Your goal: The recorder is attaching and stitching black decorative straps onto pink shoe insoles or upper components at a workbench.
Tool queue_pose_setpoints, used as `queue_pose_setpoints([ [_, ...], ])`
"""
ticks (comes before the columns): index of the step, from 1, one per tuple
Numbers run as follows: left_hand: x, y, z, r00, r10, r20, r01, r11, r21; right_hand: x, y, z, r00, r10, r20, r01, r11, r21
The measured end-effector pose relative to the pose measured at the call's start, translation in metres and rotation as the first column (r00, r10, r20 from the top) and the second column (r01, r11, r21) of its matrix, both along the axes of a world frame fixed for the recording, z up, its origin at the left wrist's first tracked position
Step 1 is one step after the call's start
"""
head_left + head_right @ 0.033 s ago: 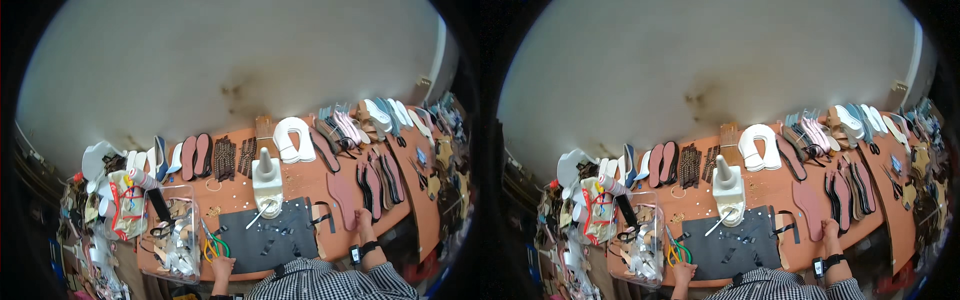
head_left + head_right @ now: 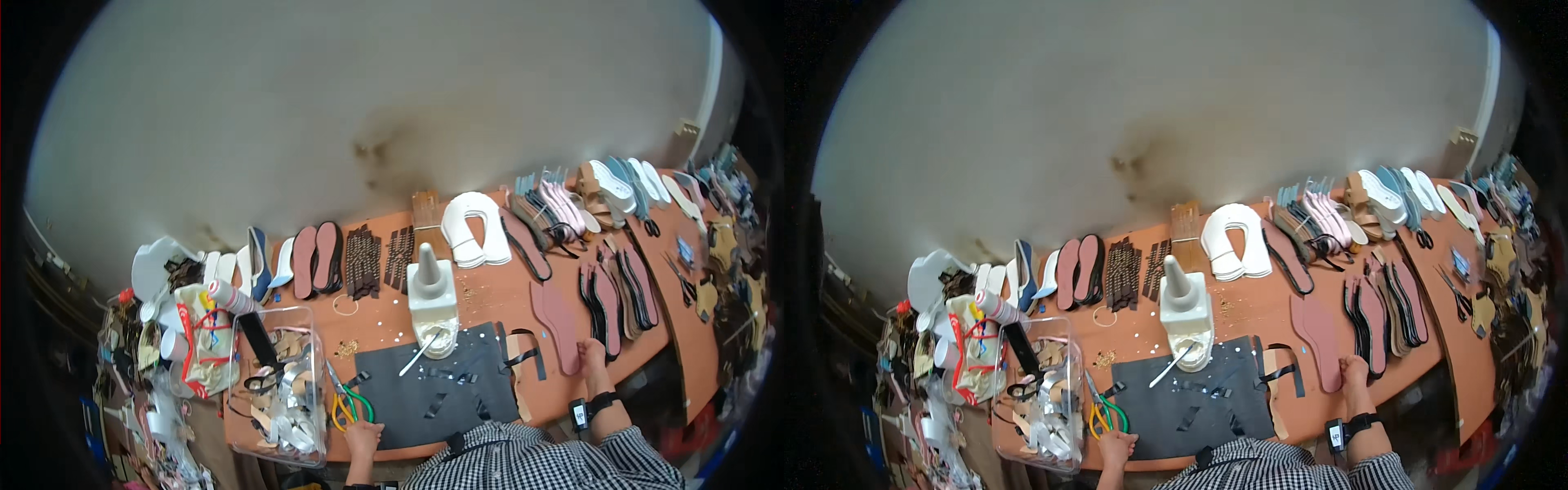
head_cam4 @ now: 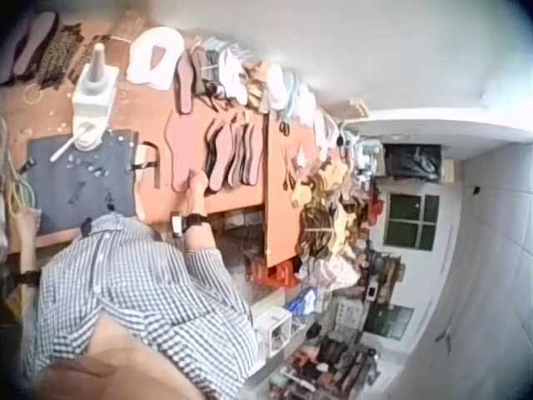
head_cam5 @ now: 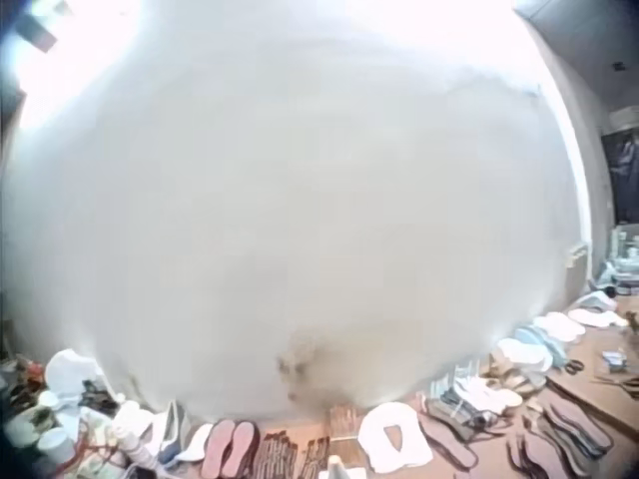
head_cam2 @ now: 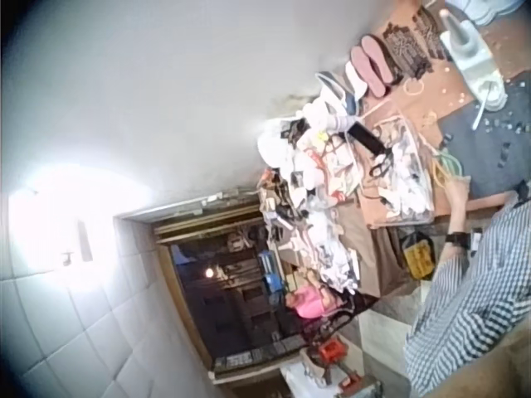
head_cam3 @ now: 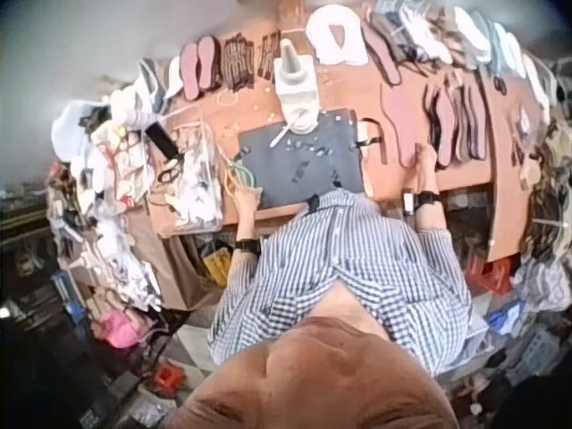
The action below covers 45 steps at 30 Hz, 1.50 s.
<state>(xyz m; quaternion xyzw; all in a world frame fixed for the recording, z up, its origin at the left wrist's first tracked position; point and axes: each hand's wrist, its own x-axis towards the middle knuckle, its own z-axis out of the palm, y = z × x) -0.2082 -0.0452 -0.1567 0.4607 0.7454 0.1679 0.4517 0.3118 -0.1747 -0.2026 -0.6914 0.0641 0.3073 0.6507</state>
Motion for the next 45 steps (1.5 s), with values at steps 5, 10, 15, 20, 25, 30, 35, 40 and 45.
queue_pose_setpoints([
  [5,0.002,0.003,0.0,0.998,0.025,0.057,-0.027,0.999,0.033,0.007,-0.005,-0.017,1.0,0.013,-0.004,-0.013,0.995,0.099],
  [10,0.001,-0.003,-0.001,0.997,-0.003,0.081,-0.004,0.996,0.088,-0.008,-0.002,0.003,0.986,0.097,0.136,-0.105,0.993,0.052],
  [15,-0.001,-0.001,-0.013,0.997,0.029,0.073,-0.035,0.997,0.072,-0.016,0.006,0.028,0.855,0.4,0.329,-0.268,0.886,-0.379],
  [20,-0.005,0.002,-0.016,0.993,0.052,0.102,-0.056,0.998,0.035,-0.045,0.021,0.052,0.55,0.7,0.455,-0.044,0.568,-0.822],
  [25,-0.004,0.001,-0.016,0.992,0.09,0.088,-0.095,0.994,0.048,-0.046,0.023,0.053,0.531,0.728,0.434,-0.095,0.56,-0.823],
  [30,-0.002,0.001,-0.017,0.994,0.088,0.068,-0.093,0.994,0.063,-0.04,0.02,0.06,0.517,0.769,0.376,-0.167,0.521,-0.837],
  [35,0.001,0.0,-0.012,0.995,0.081,0.061,-0.084,0.996,0.035,-0.031,0.019,0.072,0.598,0.727,0.338,-0.252,0.57,-0.782],
  [40,-0.002,0.001,-0.019,0.997,0.029,0.066,-0.036,0.993,0.111,-0.03,0.02,0.063,0.627,0.668,0.401,-0.219,0.646,-0.732],
  [45,-0.002,-0.002,-0.021,1.0,-0.011,0.012,0.009,0.99,0.143,-0.04,0.02,0.07,0.639,0.647,0.415,-0.181,0.651,-0.737],
])
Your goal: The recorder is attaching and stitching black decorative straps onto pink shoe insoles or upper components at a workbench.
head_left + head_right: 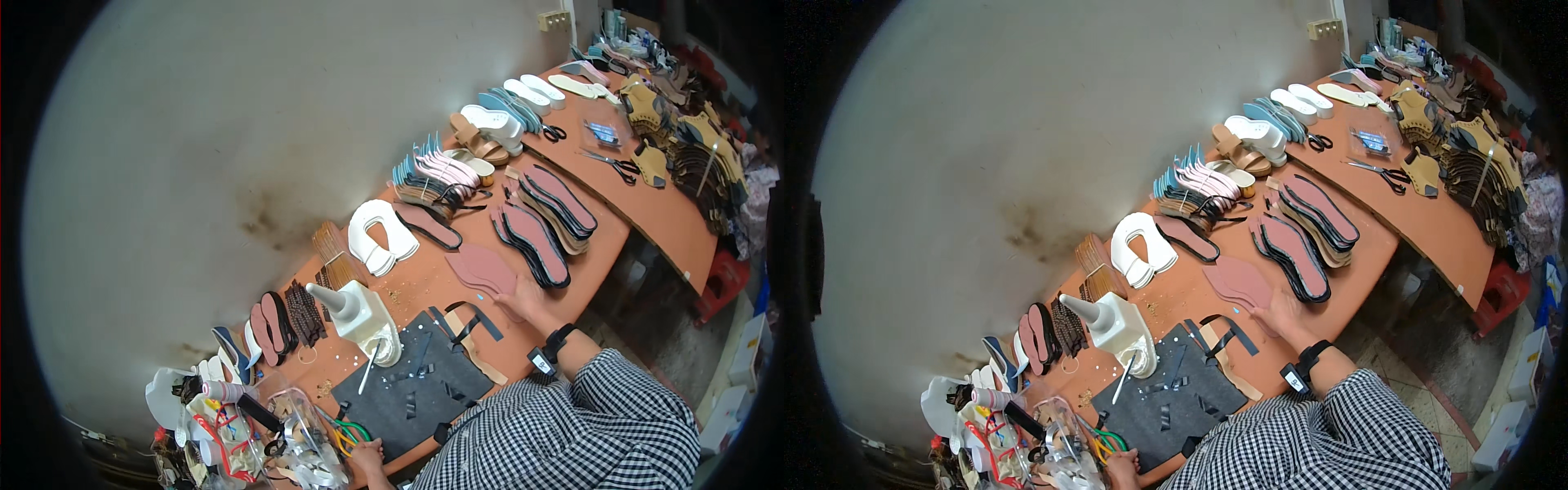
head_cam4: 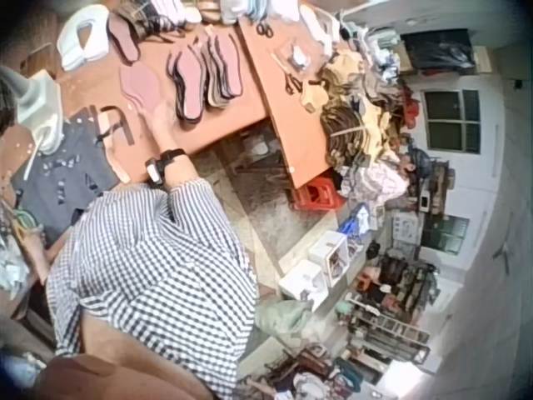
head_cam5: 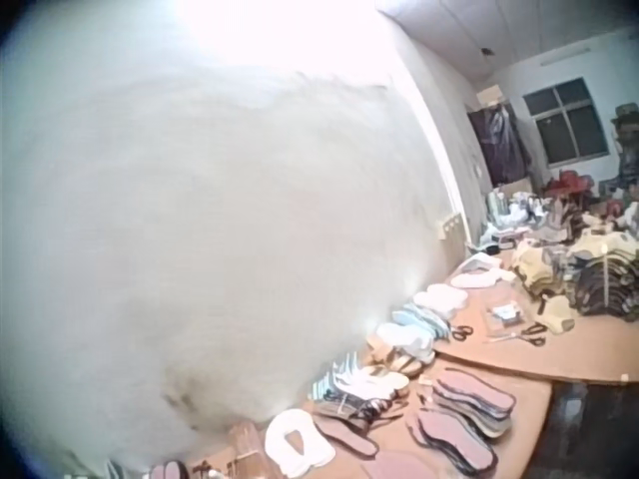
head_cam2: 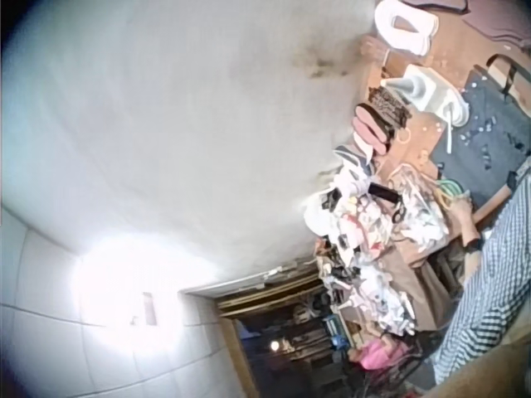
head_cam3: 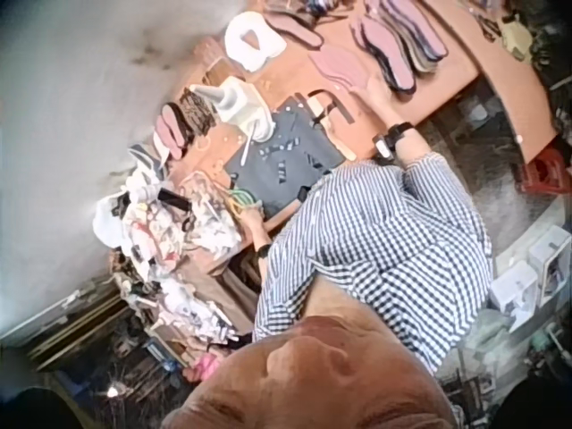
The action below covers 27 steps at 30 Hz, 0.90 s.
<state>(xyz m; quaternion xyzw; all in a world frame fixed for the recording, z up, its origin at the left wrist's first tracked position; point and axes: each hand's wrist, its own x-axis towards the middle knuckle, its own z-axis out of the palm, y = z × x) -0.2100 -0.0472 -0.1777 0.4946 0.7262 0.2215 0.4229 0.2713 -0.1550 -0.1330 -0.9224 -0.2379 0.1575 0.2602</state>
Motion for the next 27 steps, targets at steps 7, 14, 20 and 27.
queue_pose_setpoints([
  [7,-0.004,0.001,0.004,0.998,-0.068,0.004,0.068,0.997,-0.041,-0.015,-0.01,-0.026,0.989,0.039,0.146,-0.046,0.998,0.045],
  [14,-0.002,0.001,0.015,0.994,-0.108,0.017,0.109,0.993,-0.036,-0.025,-0.003,-0.025,0.97,-0.025,0.24,0.008,0.997,0.072],
  [20,-0.005,-0.001,0.014,0.994,-0.106,0.012,0.106,0.994,-0.008,-0.034,-0.009,-0.017,0.972,0.03,0.233,-0.063,0.988,0.138],
  [27,-0.005,0.0,0.009,0.996,-0.088,0.022,0.088,0.996,0.001,-0.015,-0.001,-0.017,0.95,0.188,0.247,-0.183,0.982,-0.044],
])
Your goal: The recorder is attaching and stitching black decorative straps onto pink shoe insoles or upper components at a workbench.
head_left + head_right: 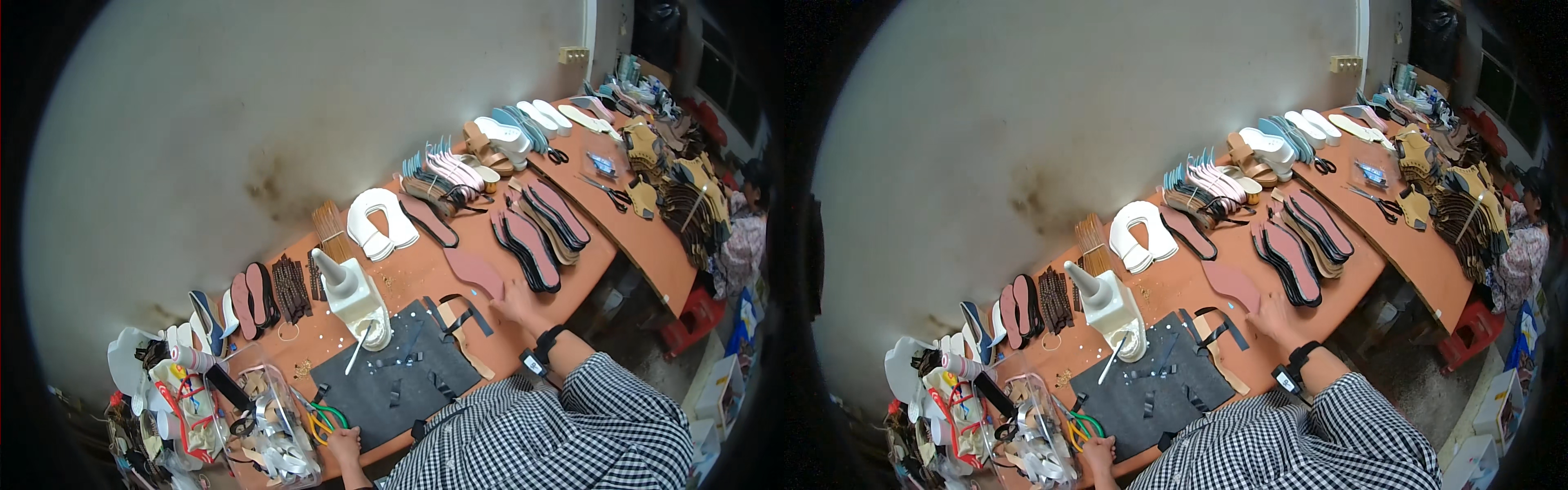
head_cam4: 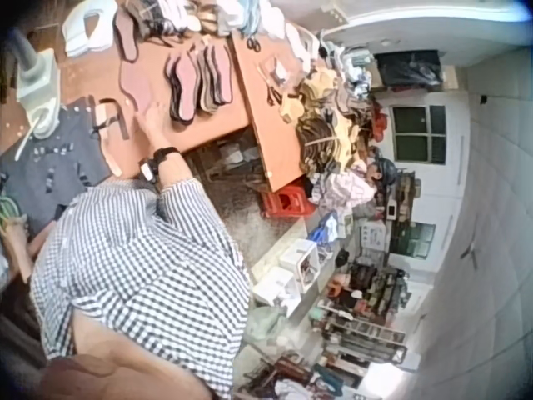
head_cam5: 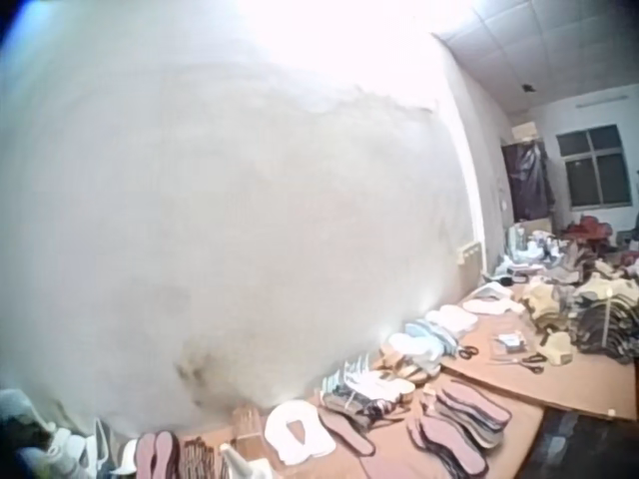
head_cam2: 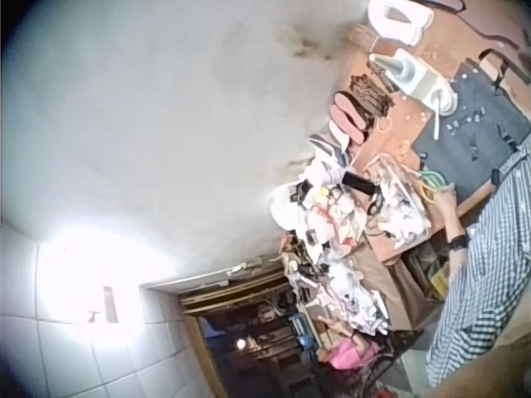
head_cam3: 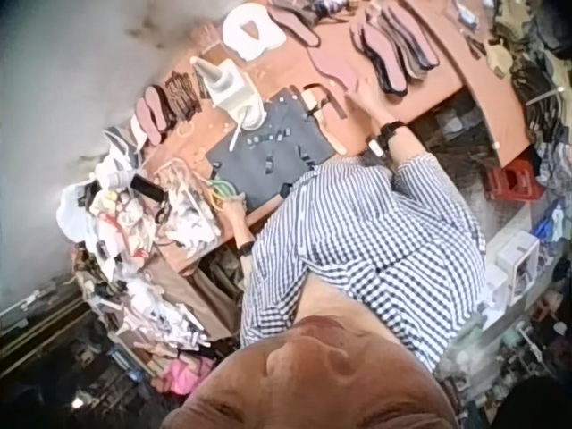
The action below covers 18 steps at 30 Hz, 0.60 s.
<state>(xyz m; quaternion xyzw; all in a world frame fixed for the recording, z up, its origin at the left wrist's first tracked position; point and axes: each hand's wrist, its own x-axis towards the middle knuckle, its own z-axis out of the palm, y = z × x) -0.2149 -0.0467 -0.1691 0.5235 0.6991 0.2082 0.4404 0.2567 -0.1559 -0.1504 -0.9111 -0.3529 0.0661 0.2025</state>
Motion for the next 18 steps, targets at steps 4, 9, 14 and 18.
queue_pose_setpoints([
  [4,-0.001,-0.002,0.002,1.0,0.013,0.002,-0.012,1.0,-0.008,-0.007,0.008,0.014,0.999,0.022,0.029,-0.019,0.994,-0.106],
  [9,0.004,0.0,0.008,1.0,0.015,-0.019,-0.016,0.999,-0.029,-0.004,0.004,-0.014,0.995,-0.065,0.071,0.062,0.997,0.051],
  [14,0.0,0.0,0.003,0.999,0.032,0.029,-0.032,0.999,-0.032,-0.008,-0.005,-0.018,0.991,-0.133,0.002,0.131,0.983,0.13],
  [18,-0.002,0.0,-0.002,0.997,0.039,0.063,-0.038,0.999,-0.02,-0.009,-0.01,-0.012,0.975,-0.194,-0.11,0.211,0.961,0.177],
])
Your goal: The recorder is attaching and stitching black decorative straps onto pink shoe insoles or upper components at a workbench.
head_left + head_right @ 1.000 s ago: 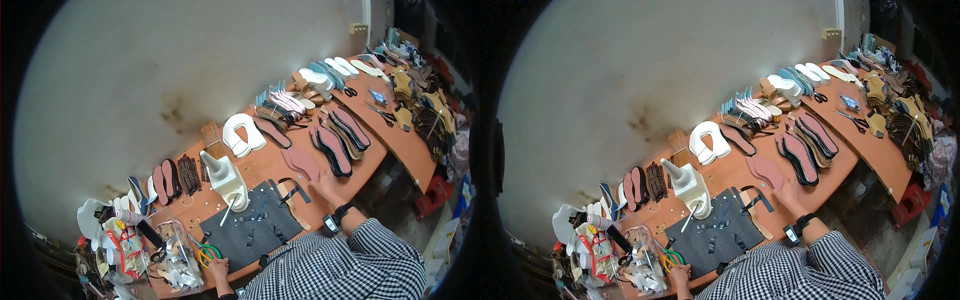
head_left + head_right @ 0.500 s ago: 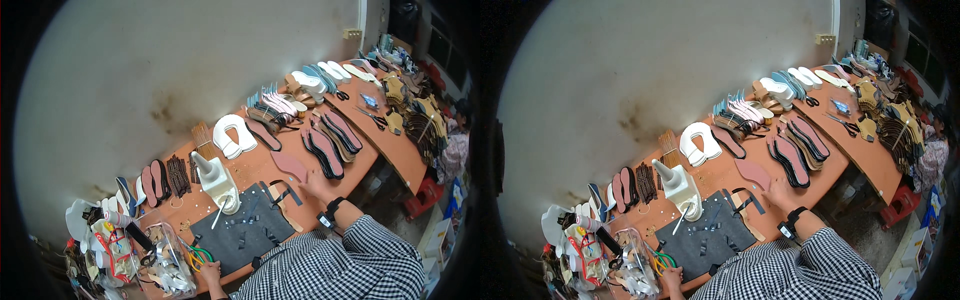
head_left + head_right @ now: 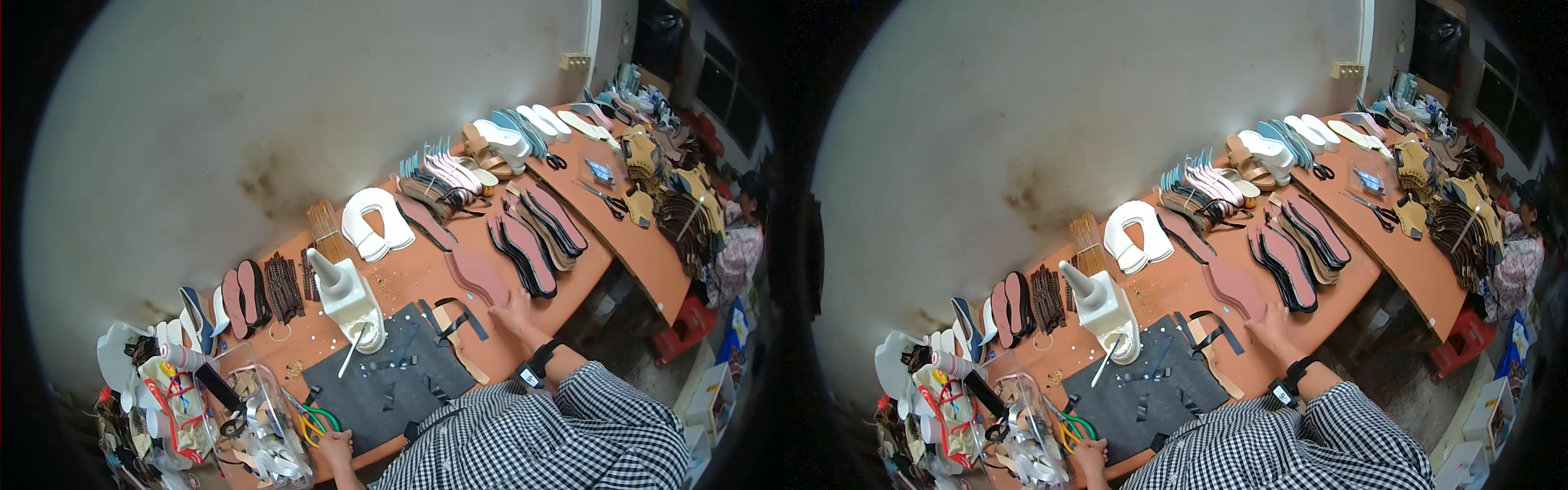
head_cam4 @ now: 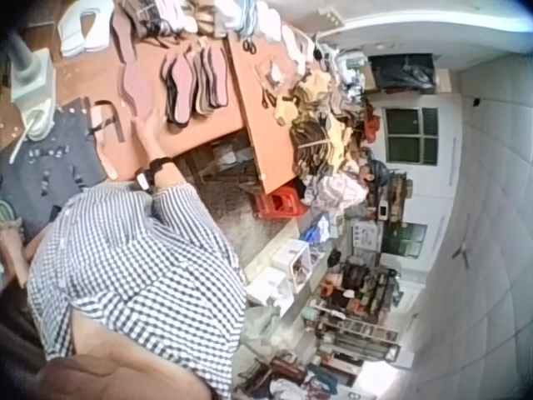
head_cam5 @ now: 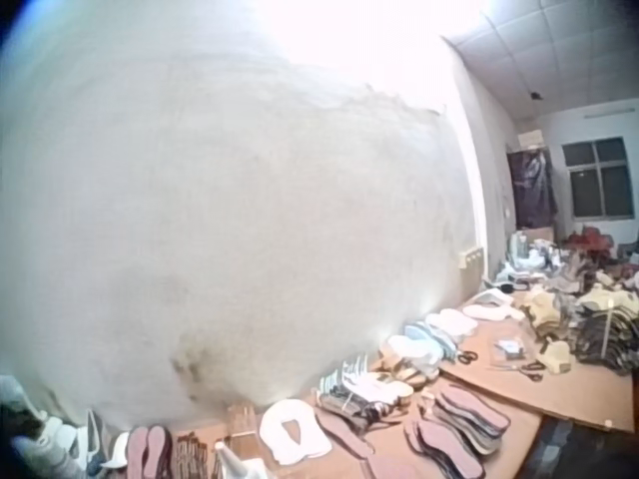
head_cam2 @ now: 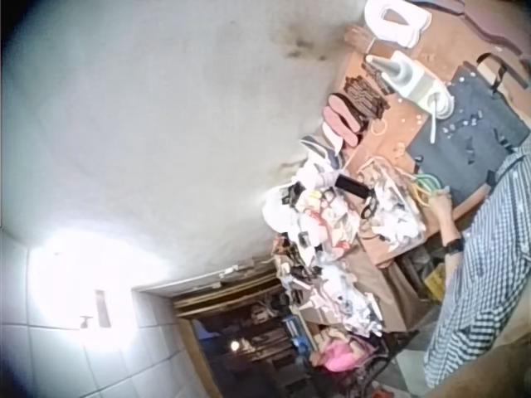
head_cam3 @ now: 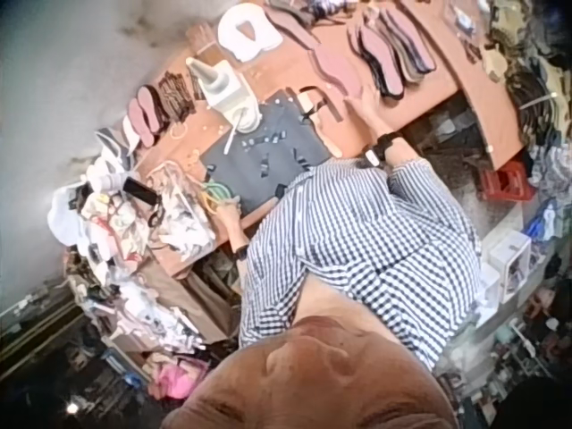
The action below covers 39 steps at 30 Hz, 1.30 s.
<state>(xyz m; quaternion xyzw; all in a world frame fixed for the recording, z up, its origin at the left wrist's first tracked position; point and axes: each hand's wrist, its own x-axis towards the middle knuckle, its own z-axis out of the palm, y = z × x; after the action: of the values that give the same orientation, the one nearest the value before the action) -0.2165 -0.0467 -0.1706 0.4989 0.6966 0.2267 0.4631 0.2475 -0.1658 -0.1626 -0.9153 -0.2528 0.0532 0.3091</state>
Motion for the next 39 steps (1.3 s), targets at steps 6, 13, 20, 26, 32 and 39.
queue_pose_setpoints([
  [6,0.004,-0.001,0.008,1.0,0.012,-0.025,-0.012,1.0,-0.006,0.004,0.013,-0.01,0.995,-0.103,0.009,0.104,0.993,-0.048],
  [13,0.004,-0.001,0.006,0.997,-0.014,-0.078,0.015,1.0,0.017,0.02,0.008,-0.025,0.988,-0.142,0.056,0.136,0.987,0.09],
  [20,-0.001,-0.002,-0.003,0.994,-0.014,-0.108,0.021,0.998,0.059,0.009,0.005,-0.022,0.956,-0.028,0.291,0.035,0.999,-0.02],
  [26,0.0,-0.004,0.0,0.992,0.005,-0.129,0.002,0.999,0.049,0.021,0.008,-0.006,0.995,-0.042,-0.093,0.047,0.997,0.06],
  [32,-0.005,-0.001,-0.009,0.991,-0.068,-0.112,0.084,0.986,0.146,0.021,0.013,-0.001,0.998,0.037,0.05,-0.038,0.999,0.006],
  [39,-0.002,-0.003,0.0,0.99,-0.033,-0.138,0.046,0.995,0.094,0.015,0.007,0.005,0.989,0.117,0.095,-0.109,0.991,-0.083],
])
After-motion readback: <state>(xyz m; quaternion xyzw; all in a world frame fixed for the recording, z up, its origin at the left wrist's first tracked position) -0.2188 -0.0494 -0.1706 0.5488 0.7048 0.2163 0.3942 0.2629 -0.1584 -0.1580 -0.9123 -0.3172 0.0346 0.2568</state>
